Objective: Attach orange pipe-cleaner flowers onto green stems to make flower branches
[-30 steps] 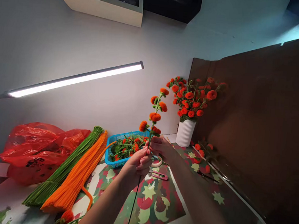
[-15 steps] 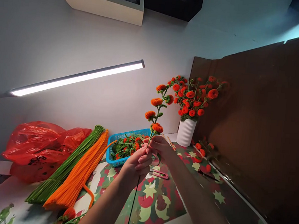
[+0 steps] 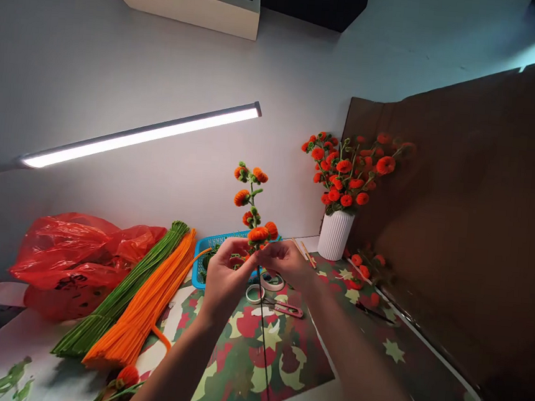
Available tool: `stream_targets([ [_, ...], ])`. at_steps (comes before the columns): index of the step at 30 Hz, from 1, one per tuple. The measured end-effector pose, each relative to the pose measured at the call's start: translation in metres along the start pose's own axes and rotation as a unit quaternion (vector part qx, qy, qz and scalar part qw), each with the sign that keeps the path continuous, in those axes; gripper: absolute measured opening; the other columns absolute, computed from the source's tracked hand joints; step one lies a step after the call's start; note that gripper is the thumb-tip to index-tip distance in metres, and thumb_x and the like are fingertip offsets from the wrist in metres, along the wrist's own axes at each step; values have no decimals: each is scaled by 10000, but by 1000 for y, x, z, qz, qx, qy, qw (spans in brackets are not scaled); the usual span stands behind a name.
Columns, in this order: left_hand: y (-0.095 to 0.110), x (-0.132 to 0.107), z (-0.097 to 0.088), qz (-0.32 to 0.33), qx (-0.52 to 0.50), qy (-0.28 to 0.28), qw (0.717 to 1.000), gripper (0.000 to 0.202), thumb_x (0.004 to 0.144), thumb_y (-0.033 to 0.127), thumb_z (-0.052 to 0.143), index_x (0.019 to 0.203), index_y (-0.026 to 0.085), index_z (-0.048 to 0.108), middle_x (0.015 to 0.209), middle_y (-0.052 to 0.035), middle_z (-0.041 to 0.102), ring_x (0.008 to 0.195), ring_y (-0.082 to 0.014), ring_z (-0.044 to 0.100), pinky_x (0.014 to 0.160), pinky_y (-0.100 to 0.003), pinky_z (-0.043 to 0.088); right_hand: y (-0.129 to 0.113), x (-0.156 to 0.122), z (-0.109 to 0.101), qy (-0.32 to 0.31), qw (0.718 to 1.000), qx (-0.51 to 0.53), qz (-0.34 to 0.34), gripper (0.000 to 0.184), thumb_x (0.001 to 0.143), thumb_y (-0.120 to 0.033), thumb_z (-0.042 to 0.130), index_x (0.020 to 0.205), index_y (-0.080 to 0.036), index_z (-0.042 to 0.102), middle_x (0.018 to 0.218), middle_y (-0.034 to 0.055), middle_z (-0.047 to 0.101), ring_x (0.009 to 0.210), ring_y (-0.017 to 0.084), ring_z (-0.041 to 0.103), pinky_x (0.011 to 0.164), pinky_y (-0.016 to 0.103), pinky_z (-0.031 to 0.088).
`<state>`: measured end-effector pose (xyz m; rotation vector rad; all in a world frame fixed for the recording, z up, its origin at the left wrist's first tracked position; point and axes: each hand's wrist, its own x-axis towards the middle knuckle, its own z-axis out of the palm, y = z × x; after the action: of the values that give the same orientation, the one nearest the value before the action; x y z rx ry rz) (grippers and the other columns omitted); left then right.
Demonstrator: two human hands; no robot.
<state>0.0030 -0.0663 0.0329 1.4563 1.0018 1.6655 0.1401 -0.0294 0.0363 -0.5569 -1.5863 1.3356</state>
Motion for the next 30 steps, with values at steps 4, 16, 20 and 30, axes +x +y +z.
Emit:
stream_targets([
  [4, -6, 5, -3, -64, -96, -20, 993, 343, 644, 333, 757, 899, 158, 610, 779, -16, 625, 693, -141, 598, 646, -266, 489, 5, 1, 2, -28, 1000, -11, -2, 326, 598, -417, 780, 648, -126, 641, 495, -48, 487, 432, 53, 390, 420, 208, 278],
  [16, -18, 6, 10, -111, -347, -73, 928, 290, 631, 301, 751, 884, 198, 654, 764, -13, 650, 798, -172, 628, 718, -275, 516, 5, 0, 4, -37, 999, 25, 20, 351, 636, -440, 752, 602, -135, 581, 470, -64, 453, 437, 48, 375, 426, 197, 280],
  [20, -17, 4, 13, -139, -330, -88, 930, 356, 655, 342, 712, 968, 196, 624, 821, -36, 645, 832, -181, 619, 747, -295, 516, 4, 1, 2, -50, 998, 19, 14, 340, 647, -433, 745, 602, -136, 586, 461, -67, 444, 420, 45, 368, 414, 200, 264],
  [30, -7, 19, -30, 276, 191, -49, 941, 363, 750, 209, 647, 1101, 291, 607, 1091, -40, 494, 917, -164, 554, 822, -327, 493, -5, -3, -2, -62, 997, -12, 39, 323, 624, -407, 764, 589, -135, 594, 437, -64, 451, 408, 49, 354, 392, 208, 230],
])
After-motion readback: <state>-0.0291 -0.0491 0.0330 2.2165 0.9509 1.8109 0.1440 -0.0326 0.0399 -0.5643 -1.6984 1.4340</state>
